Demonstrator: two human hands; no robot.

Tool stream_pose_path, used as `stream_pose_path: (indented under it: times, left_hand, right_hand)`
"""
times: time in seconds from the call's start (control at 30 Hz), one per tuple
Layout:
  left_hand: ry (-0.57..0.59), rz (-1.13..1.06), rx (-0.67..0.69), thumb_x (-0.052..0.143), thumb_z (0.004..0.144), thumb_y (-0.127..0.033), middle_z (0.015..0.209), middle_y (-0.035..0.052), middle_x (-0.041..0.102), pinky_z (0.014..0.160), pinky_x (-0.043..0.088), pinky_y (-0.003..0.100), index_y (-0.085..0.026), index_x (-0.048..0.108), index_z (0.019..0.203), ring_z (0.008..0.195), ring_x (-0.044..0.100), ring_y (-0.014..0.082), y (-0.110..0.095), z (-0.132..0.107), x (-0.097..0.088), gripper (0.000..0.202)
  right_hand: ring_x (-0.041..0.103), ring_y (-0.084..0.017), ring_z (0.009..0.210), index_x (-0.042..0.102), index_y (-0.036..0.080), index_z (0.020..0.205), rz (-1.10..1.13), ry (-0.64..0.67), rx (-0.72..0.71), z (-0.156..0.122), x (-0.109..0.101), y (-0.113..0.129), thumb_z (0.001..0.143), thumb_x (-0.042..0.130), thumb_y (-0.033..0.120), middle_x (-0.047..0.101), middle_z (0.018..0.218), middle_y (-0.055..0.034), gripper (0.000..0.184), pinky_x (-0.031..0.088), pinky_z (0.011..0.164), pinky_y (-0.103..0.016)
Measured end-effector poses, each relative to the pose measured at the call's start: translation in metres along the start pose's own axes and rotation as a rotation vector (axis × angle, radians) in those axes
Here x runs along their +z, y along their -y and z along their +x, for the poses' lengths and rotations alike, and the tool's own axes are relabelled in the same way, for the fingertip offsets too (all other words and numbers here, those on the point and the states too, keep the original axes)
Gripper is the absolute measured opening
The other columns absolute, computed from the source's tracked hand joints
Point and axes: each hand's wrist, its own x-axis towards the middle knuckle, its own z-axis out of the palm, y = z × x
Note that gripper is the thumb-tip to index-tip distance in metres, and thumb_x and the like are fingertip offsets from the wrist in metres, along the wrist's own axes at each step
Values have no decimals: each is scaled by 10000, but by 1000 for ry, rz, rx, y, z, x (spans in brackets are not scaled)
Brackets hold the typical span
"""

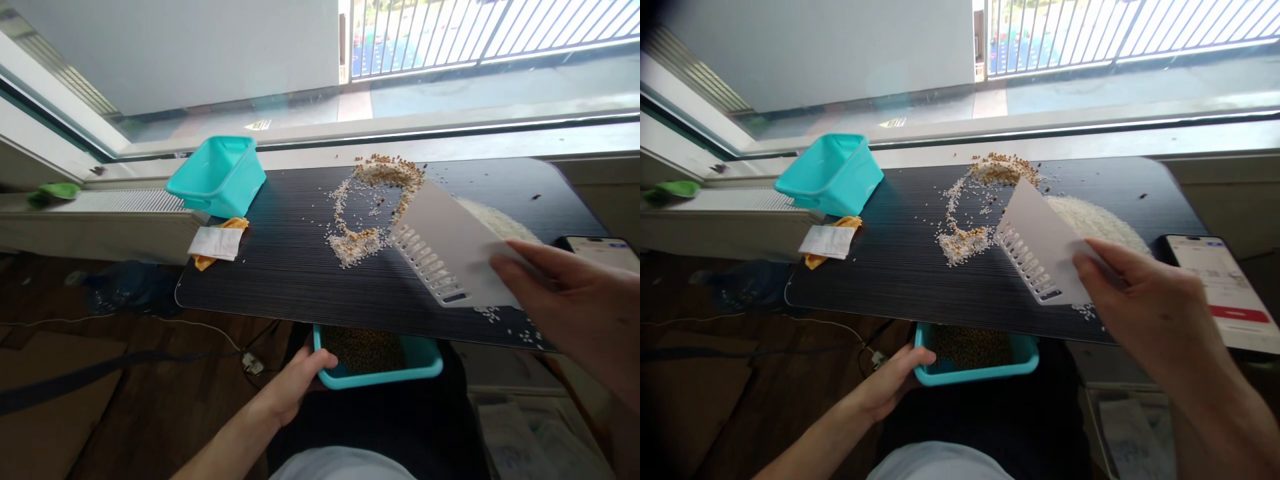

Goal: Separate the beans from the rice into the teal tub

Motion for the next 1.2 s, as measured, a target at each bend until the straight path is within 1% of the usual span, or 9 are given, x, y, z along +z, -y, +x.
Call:
stream_pose_path:
  times: [0.17,0.33,0.47,0.57,0.67,0.83,0.93,1.03,1.2]
  left_hand:
    - [-12,-4,-14,702,649,-323,862,17,645,809,465,336,-175,628,914,907,583,213,-2,-1,1,312]
    - [9,0,-8,687,662,-313,898,32,671,812,467,332,-165,633,948,920,598,218,-3,-1,-1,326]
    - [14,-13,7,675,678,-302,894,26,673,812,471,328,-168,630,965,907,596,206,-1,-1,-4,320]
    - [7,-26,5,686,660,-306,882,24,673,809,467,324,-170,630,946,903,592,205,-1,-1,-5,322]
    - [1,-36,3,702,644,-312,867,20,670,805,462,325,-178,631,930,917,599,216,-1,-3,-5,323]
    - [-6,-37,18,696,659,-312,876,22,676,816,472,337,-176,633,944,913,604,218,1,-2,-7,322]
    - [5,-37,27,678,682,-297,883,24,677,804,483,332,-169,628,984,897,603,206,3,-3,-8,331]
    - [19,-56,35,673,689,-277,857,9,660,791,487,321,-172,619,1024,884,609,196,4,-4,-9,355]
    - [15,-75,46,680,688,-262,801,-18,618,785,487,314,-183,599,1006,878,616,192,4,-8,-11,338]
  right_hand:
    - [669,-209,574,782,309,998,35,78,-107,12,11,23,790,520,515,757,689,-6,392,443,513,-299]
    - [588,-150,449,789,311,972,120,120,-200,12,5,27,794,516,516,751,674,11,385,392,437,-264]
    - [513,-121,399,790,304,975,93,113,-203,15,0,33,792,523,514,723,623,18,386,351,416,-253]
    - [516,-128,409,793,304,954,88,124,-191,17,2,39,777,515,504,702,587,19,385,324,401,-250]
    - [538,-137,429,789,299,950,101,132,-196,16,3,39,774,517,503,718,622,9,383,330,407,-255]
    - [460,-110,373,779,297,997,84,135,-228,10,-2,30,819,493,576,728,659,-4,437,336,415,-264]
    - [530,-124,417,776,297,1023,70,120,-236,7,-4,30,827,499,566,756,726,-12,433,385,440,-262]
    - [621,-146,486,782,313,1007,133,128,-291,3,-1,36,828,521,535,777,779,0,387,431,445,-253]
    - [687,-157,575,778,300,1021,219,221,-392,-7,6,46,857,560,458,787,837,-4,316,509,503,-238]
